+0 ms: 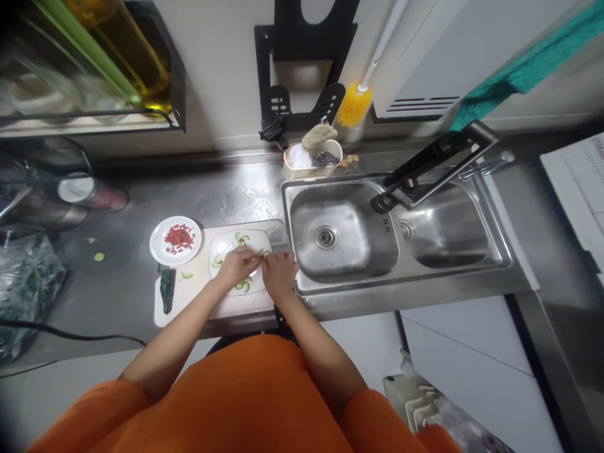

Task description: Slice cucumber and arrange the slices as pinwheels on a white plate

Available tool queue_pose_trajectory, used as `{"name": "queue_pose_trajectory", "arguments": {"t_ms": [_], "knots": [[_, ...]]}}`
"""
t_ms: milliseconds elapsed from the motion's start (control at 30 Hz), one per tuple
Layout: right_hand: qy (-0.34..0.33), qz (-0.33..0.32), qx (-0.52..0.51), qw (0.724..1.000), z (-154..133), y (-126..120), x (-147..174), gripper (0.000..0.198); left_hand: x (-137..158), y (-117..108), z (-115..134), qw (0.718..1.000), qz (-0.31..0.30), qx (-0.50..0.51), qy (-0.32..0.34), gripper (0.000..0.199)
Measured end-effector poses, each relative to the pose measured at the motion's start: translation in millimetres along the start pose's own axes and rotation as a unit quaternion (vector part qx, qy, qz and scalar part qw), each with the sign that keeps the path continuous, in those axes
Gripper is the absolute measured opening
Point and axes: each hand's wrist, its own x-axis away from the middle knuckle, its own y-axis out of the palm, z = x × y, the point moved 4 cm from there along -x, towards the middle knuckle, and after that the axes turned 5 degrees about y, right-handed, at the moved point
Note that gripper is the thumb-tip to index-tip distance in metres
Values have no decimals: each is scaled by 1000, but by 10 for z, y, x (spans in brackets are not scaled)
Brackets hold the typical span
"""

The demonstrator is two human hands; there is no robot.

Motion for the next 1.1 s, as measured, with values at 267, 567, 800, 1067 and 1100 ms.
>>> {"name": "queue_pose_trajectory", "arguments": {"t_ms": [267,567,800,1067,1100], "knots": [[-1,-3,-7,1000,13,-20,12,19,-7,45,-26,999,25,-31,21,14],[7,-11,-3,1000,35,-17,10,19,-9,70,-35,998,20,-58,29,13],[11,-11,-4,1000,42,-27,6,19,5,63,-41,996,36,-66,50,12],[1,-8,1,1000,56,-23,17,22,6,62,-9,994,42,-70,69,9],[2,-8,-2,1000,61,-22,20,22,6,63,-8,994,42,-71,69,10]]}}
